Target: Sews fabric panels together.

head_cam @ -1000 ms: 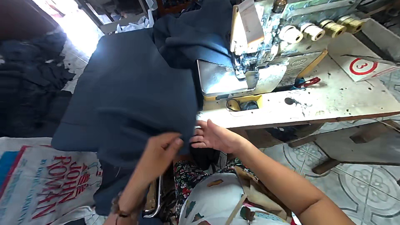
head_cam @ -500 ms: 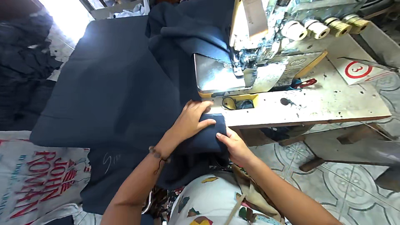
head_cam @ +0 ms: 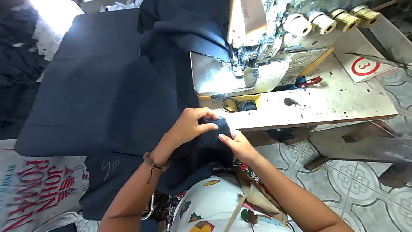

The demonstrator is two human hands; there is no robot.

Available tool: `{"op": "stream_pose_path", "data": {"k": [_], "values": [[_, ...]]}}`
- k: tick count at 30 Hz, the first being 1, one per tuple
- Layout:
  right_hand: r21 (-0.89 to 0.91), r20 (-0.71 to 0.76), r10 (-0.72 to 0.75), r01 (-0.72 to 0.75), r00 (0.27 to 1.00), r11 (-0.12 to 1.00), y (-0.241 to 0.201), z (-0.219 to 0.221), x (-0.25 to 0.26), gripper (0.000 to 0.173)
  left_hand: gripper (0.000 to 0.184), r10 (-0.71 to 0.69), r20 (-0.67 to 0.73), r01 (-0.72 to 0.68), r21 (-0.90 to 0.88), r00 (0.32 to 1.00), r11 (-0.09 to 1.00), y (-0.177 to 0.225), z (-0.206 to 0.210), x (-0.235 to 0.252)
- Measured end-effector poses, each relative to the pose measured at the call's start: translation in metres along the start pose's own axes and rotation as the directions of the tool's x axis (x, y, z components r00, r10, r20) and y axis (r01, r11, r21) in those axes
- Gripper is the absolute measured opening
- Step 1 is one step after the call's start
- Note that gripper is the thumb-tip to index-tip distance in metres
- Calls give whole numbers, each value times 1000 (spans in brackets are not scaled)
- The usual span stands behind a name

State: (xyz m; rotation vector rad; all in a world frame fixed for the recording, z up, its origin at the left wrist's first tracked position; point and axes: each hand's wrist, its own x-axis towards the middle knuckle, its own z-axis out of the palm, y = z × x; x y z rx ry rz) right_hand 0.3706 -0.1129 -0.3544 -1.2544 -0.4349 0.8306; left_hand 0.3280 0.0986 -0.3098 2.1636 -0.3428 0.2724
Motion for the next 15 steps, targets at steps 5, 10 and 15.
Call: {"op": "stream_pose_path", "data": {"k": [5, 10, 15], "values": [[-25, 19, -2, 2, 1000, 1000, -1, -2, -4, 19, 15, 6, -4, -6, 50, 1000, 999, 2, 3, 1], [-61, 68, -17, 21, 998, 998, -4, -4, -2, 16, 9, 39, -51, -35, 66, 998, 997, 6, 5, -1], [-102, 103, 34, -23, 994, 994, -22, -2, 2, 16, 12, 9, -73, -5, 51, 997, 999, 14, 5, -3]]}}
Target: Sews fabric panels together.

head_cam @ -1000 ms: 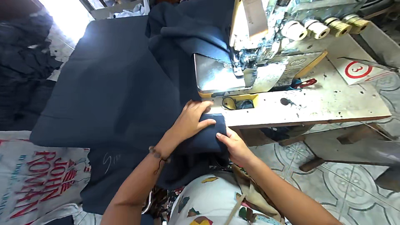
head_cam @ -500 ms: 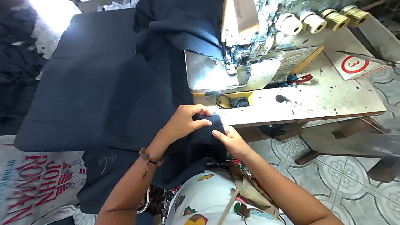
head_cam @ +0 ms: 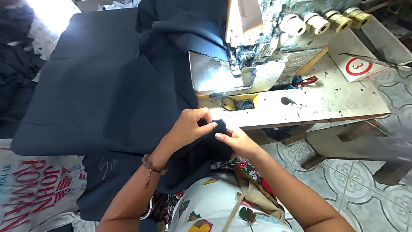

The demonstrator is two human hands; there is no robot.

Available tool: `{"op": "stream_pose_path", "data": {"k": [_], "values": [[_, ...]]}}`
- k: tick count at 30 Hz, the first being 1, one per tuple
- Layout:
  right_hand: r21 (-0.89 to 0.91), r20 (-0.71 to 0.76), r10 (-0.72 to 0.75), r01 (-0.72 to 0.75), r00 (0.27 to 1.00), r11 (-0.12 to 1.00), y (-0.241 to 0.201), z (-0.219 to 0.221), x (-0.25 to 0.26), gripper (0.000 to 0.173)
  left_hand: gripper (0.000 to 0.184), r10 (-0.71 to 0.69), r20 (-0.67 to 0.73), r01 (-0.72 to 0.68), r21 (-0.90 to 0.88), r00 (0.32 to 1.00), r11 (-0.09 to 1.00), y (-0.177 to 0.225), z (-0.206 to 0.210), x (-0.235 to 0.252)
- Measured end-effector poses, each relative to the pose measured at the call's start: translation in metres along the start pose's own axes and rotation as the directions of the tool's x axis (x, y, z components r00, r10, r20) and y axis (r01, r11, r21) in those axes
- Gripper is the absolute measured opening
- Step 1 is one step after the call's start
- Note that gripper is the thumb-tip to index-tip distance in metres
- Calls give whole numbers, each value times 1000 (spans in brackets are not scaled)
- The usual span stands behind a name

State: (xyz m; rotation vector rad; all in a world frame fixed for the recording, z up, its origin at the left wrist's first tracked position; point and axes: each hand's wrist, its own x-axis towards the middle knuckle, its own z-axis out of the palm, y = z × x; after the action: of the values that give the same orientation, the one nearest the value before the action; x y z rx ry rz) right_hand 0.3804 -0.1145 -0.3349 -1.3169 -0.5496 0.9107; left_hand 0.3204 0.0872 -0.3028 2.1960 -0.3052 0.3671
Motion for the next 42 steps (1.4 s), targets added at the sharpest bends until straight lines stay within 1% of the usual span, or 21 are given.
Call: {"op": "stream_pose_path", "data": {"k": [2, 4, 6, 8, 9, 11, 13, 16, 18, 20, 22, 24, 26, 28, 30, 32, 35, 36, 39, 42], "values": [[11, 22, 23, -23, 999, 1000, -6, 0, 1, 14, 12, 15, 2, -15, -13, 1000, 1000, 3, 0, 0], [21, 74, 4, -5, 997, 1000, -7, -1, 3, 14, 12, 52, 8, -52, 0, 999, 999, 5, 1, 0], [30, 137, -52, 48, 989, 998, -4, -2, 6, 12, 12, 105, 24, -106, 26, 994, 994, 6, 3, -1], [-20, 187, -135, 141, 973, 990, 4, -2, 7, 11, 12, 156, 45, -159, 58, 987, 986, 6, 6, -3], [-64, 179, -160, 174, 971, 983, 7, -1, 7, 12, 13, 173, 55, -177, 74, 983, 981, 7, 7, -3], [-173, 111, -187, 205, 976, 963, 8, 2, 3, 16, 14, 206, 72, -212, 85, 976, 974, 6, 9, -4], [-270, 64, -254, 262, 965, 927, 7, 4, -4, 18, 17, 236, 125, -247, 82, 964, 966, 7, 7, -4], [-377, 45, -380, 368, 924, 850, 4, -3, -17, 19, 24, 223, 232, -256, 126, 947, 958, 12, -5, -6], [-416, -18, -456, 408, 890, 813, -1, -13, -29, 19, 29, 206, 284, -268, 199, 937, 943, 14, -16, -11], [-465, -131, -500, 392, 856, 794, -8, -27, -42, 19, 33, 171, 323, -265, 275, 931, 924, 10, -28, -21], [-532, -247, -542, 355, 803, 769, -16, -45, -55, 18, 36, 110, 340, -226, 325, 934, 918, 5, -42, -34], [-578, -308, -583, 339, 751, 742, -22, -65, -66, 19, 38, 44, 334, -168, 352, 942, 921, 0, -57, -49], [-565, -390, -586, 318, 711, 762, -28, -82, -73, 25, 34, -25, 295, -75, 323, 955, 944, -6, -73, -64], [-555, -443, -585, 305, 680, 774, -30, -94, -78, 27, 24, -83, 244, 29, 217, 966, 976, -10, -89, -76], [-580, -451, -587, 279, 672, 765, -27, -101, -81, 24, 16, -137, 163, 115, 137, 977, 984, -12, -102, -85], [-590, -472, -570, 239, 672, 771, -24, -104, -82, 22, 11, -170, 75, 164, 74, 983, 984, -15, -112, -93], [-515, -545, -515, 221, 661, 828, -17, -108, -82, 23, 4, -209, -63, 204, -71, 976, 976, -19, -114, -99], [-498, -561, -505, 220, 656, 839, -15, -110, -82, 23, 5, -214, -109, 203, -105, 971, 974, -22, -113, -100], [-468, -582, -470, 198, 664, 861, -11, -113, -82, 22, 10, -210, -224, 182, -139, 952, 973, -25, -106, -97], [-445, -596, -447, 189, 667, 875, -6, -116, -81, 20, 14, -201, -285, 155, -173, 937, 973, -27, -99, -91]]}}
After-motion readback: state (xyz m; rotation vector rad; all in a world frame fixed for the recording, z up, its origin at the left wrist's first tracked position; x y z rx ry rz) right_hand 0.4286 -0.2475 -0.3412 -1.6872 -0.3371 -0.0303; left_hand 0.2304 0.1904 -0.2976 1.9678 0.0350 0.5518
